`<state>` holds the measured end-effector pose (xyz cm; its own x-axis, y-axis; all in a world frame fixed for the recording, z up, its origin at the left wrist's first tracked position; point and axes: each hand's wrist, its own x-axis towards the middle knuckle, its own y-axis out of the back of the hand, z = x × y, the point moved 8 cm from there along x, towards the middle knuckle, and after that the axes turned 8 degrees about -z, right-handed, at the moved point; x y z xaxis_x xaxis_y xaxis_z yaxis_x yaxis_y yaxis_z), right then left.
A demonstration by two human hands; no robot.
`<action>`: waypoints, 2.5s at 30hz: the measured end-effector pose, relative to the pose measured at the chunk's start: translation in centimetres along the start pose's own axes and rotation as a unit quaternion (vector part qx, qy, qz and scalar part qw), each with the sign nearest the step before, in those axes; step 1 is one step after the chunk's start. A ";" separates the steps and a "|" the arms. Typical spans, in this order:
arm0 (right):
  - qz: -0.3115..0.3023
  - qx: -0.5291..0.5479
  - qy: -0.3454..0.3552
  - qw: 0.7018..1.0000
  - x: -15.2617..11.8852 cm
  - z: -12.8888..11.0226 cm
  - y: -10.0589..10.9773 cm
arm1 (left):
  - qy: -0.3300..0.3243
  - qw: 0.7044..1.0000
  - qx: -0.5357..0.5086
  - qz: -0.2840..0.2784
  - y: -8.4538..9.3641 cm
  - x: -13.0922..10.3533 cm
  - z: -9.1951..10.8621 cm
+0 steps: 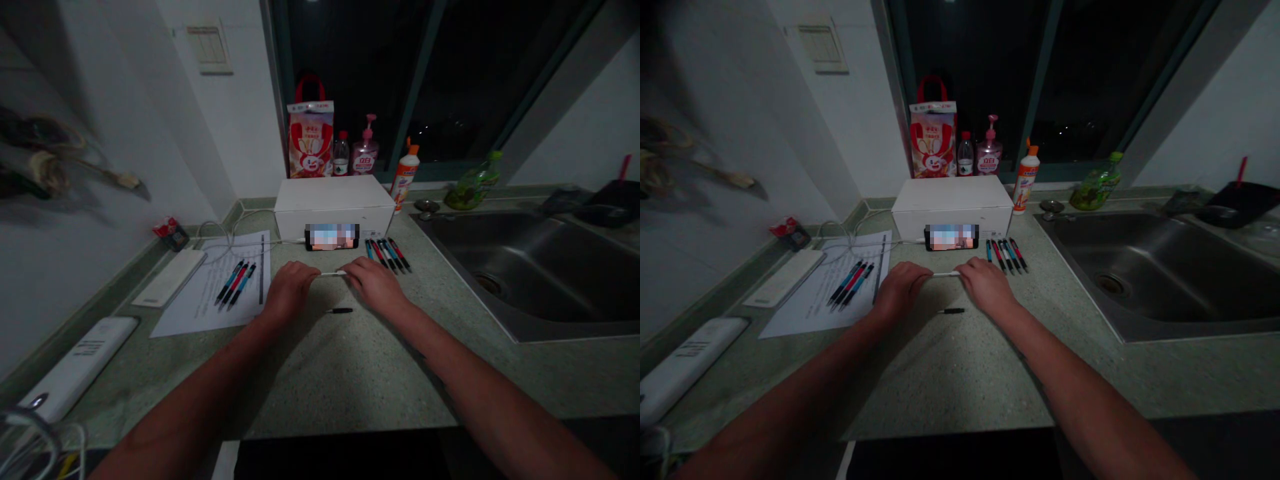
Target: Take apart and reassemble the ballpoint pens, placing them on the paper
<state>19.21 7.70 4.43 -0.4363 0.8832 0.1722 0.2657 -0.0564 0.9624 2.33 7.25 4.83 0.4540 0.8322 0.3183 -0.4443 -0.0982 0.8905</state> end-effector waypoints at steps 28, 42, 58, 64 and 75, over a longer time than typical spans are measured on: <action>0.045 0.034 -0.045 0.997 -0.4 0.9 0.8 | 0.022 0.996 -0.091 -0.008 -1.4 -0.3 0.2; 0.018 0.024 -0.018 0.999 -0.4 0.2 0.4 | 0.100 0.990 -0.100 0.018 0.3 -0.3 -1.0; -0.003 0.109 0.010 0.994 -0.3 -1.0 -0.3 | 0.055 0.981 -0.187 -0.012 -1.8 -0.4 -0.8; -0.005 0.123 0.040 0.992 -0.3 -1.1 -0.4 | 0.115 0.945 -0.304 -0.040 -2.4 -0.7 -1.5; -0.014 0.142 0.030 0.989 -0.2 -1.3 -0.6 | 0.082 0.948 -0.306 0.034 -1.2 -0.5 -1.3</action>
<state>18.05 6.93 4.07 -0.4946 0.8531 0.1662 0.4791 0.1081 0.8711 1.59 7.68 3.19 0.3040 0.9138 0.2693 -0.8559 0.1379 0.4983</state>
